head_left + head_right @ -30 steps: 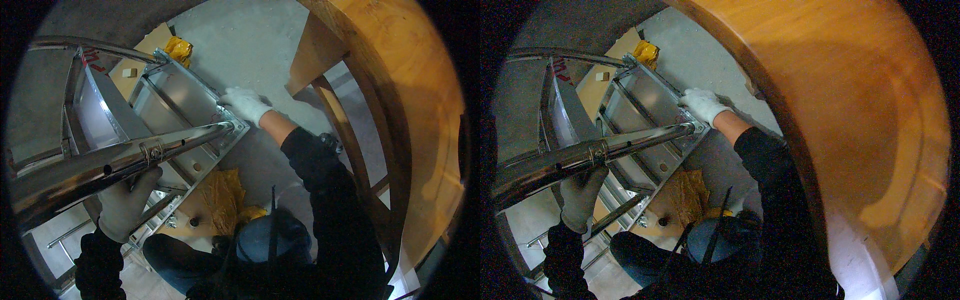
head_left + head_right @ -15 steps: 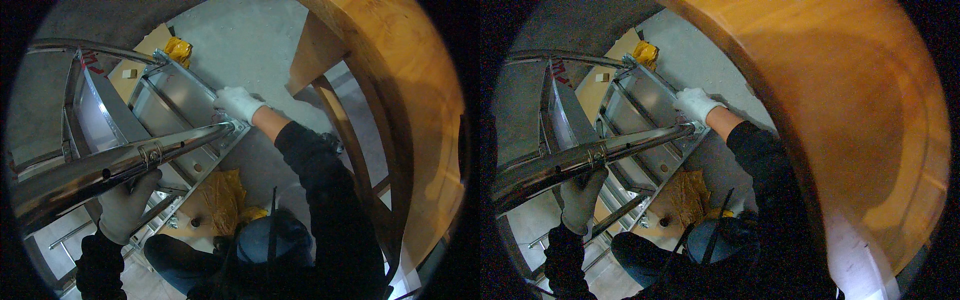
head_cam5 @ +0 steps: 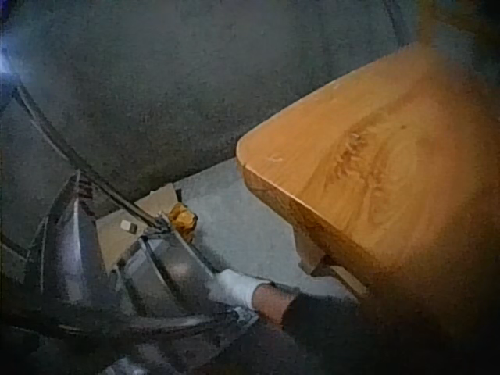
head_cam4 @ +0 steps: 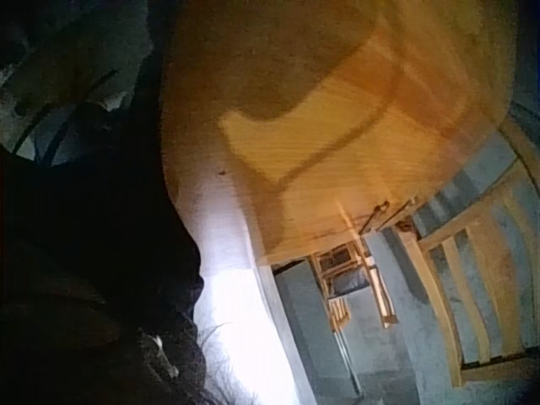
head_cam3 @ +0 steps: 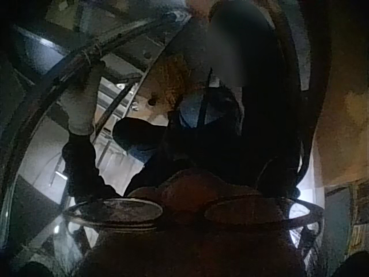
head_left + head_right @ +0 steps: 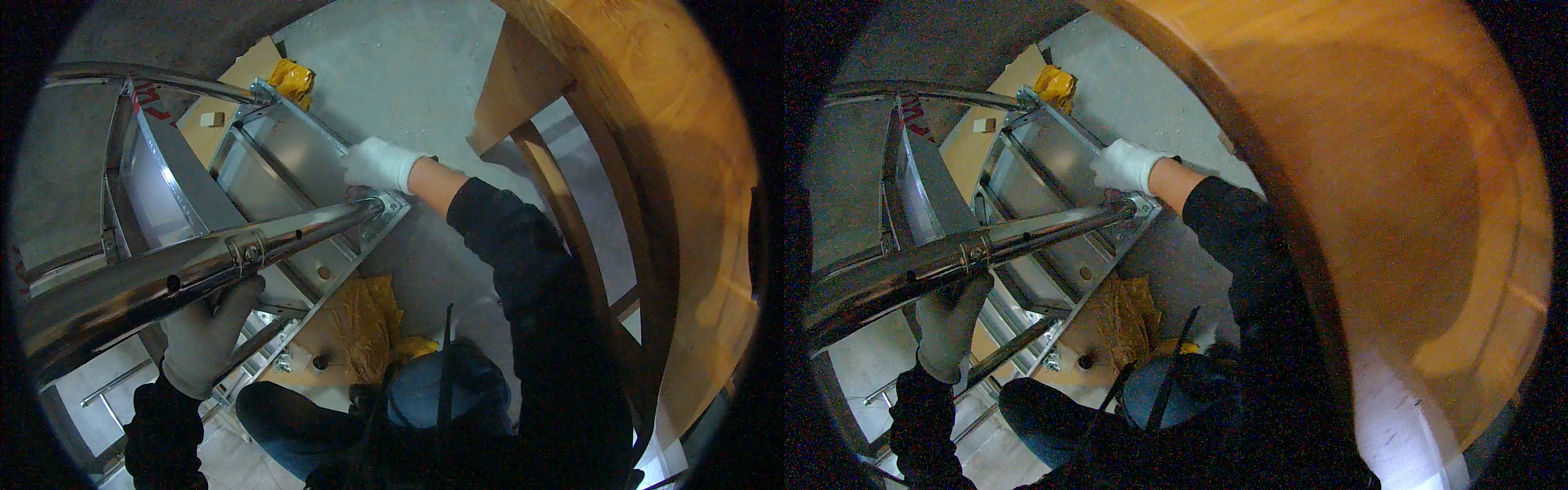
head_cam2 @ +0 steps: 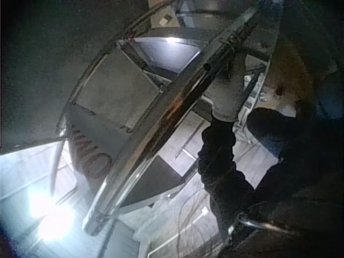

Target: The person is assembling a metal frame structure, likely a ladder or shelving unit. They are kneeling on the floor, using a wrench to tighten bolts and nuts at the joints of the frame.

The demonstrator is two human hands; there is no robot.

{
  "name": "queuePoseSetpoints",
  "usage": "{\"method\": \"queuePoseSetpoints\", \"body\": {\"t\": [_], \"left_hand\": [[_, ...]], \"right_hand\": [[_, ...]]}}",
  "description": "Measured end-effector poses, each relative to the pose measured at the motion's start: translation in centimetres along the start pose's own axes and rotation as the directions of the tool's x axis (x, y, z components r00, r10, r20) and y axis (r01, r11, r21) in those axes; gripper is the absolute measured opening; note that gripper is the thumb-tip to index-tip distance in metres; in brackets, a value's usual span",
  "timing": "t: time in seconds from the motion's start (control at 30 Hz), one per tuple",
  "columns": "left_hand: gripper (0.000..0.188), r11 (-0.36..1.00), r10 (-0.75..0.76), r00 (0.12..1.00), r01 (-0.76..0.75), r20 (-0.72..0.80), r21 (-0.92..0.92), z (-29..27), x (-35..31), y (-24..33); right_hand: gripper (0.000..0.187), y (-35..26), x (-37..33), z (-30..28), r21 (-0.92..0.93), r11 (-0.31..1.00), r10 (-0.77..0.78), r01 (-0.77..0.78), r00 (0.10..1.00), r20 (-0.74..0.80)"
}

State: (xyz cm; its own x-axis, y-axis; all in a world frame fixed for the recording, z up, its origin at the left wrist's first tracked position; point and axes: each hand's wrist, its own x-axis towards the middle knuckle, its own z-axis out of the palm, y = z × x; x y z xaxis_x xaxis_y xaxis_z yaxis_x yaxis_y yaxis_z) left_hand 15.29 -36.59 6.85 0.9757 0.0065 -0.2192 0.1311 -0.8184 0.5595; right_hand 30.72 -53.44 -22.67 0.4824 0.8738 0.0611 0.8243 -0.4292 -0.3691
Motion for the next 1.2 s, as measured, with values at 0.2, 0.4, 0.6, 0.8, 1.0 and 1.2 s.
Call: {"method": "queuePoseSetpoints", "body": {"t": [0.2, 0.4, 0.6, 0.8, 1.0, 1.2], "left_hand": [[0.023, 0.999, 0.031, 0.999, -0.031, 0.008, -0.029, 0.1, 0.1, 0.3], [0.024, 0.997, -0.063, 0.995, 0.066, 0.078, -0.036, -0.4, -0.2, 0.2], [0.027, 0.999, -0.047, 0.994, 0.048, 0.095, -0.016, -0.5, -0.2, 0.3], [0.029, 1.000, -0.014, 0.992, 0.015, 0.128, -0.003, -0.7, -0.1, -0.5], [0.029, 0.999, -0.049, 0.989, 0.051, 0.139, -0.014, -0.7, 0.1, -0.3], [0.029, 0.998, -0.058, 0.991, 0.060, 0.124, -0.013, -0.7, -0.2, -0.2]], "right_hand": [[0.018, -0.2, 1.1, -1.2, 0.009, 1.000, -0.019, 0.018, 0.996, 0.091], [0.019, -0.8, 2.3, -1.1, -0.123, 0.990, -0.043, 0.068, 0.979, 0.198], [0.017, -3.0, 0.4, -1.4, -0.180, 0.977, 0.139, -0.112, 0.979, 0.146], [0.022, -4.6, -1.6, 0.8, 0.382, 0.742, 0.589, -0.551, 0.808, 0.023], [0.018, -4.5, -1.4, 0.2, 0.191, 0.839, 0.500, -0.510, 0.860, 0.099], [0.020, -2.7, -2.1, 0.0, 0.046, 0.911, 0.413, -0.411, 0.909, -0.062]]}}
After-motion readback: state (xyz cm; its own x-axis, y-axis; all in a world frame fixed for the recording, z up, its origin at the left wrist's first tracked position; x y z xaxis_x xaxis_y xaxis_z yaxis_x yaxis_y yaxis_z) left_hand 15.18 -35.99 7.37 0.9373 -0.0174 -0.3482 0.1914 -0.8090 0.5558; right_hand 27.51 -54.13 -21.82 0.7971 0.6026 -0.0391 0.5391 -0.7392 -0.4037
